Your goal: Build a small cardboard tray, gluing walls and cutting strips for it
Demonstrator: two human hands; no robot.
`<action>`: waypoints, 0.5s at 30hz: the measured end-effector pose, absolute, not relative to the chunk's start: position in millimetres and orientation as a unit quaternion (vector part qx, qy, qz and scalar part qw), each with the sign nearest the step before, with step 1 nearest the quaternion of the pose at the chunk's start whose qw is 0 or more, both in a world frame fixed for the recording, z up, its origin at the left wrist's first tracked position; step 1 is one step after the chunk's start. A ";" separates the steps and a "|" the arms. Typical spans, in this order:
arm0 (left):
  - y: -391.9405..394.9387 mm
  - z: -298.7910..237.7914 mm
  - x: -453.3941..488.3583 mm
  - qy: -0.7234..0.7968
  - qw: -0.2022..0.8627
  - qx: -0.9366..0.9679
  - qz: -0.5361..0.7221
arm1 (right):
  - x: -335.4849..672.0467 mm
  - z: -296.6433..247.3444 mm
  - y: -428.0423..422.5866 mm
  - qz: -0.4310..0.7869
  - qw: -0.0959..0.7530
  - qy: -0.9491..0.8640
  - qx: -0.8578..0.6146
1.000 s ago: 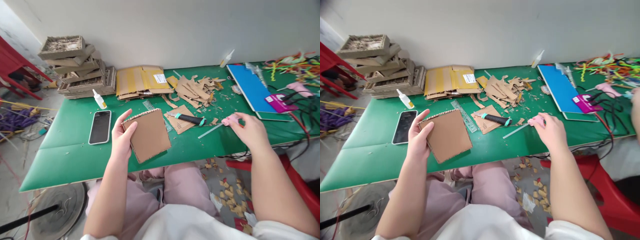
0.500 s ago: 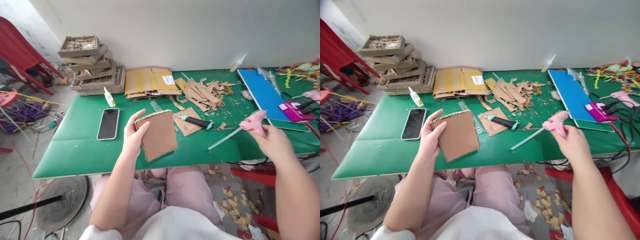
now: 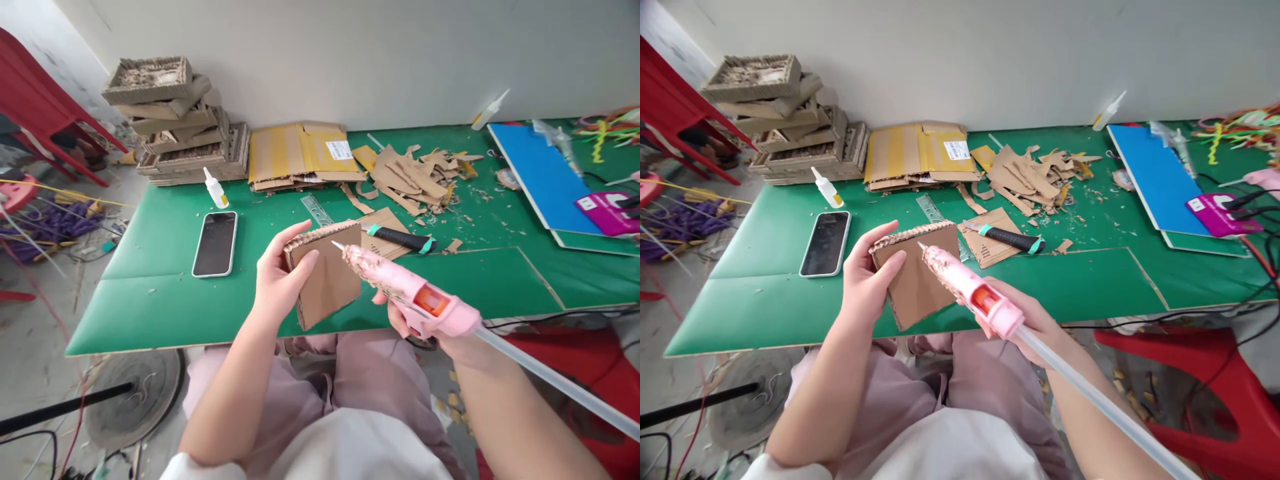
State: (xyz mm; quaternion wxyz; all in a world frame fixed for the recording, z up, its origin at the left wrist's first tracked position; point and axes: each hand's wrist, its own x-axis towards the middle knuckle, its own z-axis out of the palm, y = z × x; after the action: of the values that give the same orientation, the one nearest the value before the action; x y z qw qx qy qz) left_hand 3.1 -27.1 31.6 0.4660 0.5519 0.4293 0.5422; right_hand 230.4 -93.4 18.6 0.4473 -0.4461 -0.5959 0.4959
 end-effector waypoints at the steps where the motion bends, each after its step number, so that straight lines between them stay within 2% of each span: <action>1: -28.1 32.6 3.2 0.429 0.453 0.562 0.543 | 230.2 15.6 -91.0 0.529 0.432 -0.592 -0.429; 4: -30.0 35.4 3.5 0.425 0.425 0.585 0.544 | 234.4 12.5 -85.7 0.594 0.403 -0.569 -0.402; 15: -31.3 36.3 4.3 0.417 0.375 0.634 0.533 | 240.8 10.2 -80.2 0.625 0.385 -0.562 -0.381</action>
State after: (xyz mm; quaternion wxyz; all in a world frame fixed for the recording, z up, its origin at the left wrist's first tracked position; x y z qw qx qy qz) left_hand 4.3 -31.3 36.3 0.3754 0.6337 0.4169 0.5327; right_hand 240.8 -80.2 10.2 0.3850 -0.3809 -0.5622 0.6250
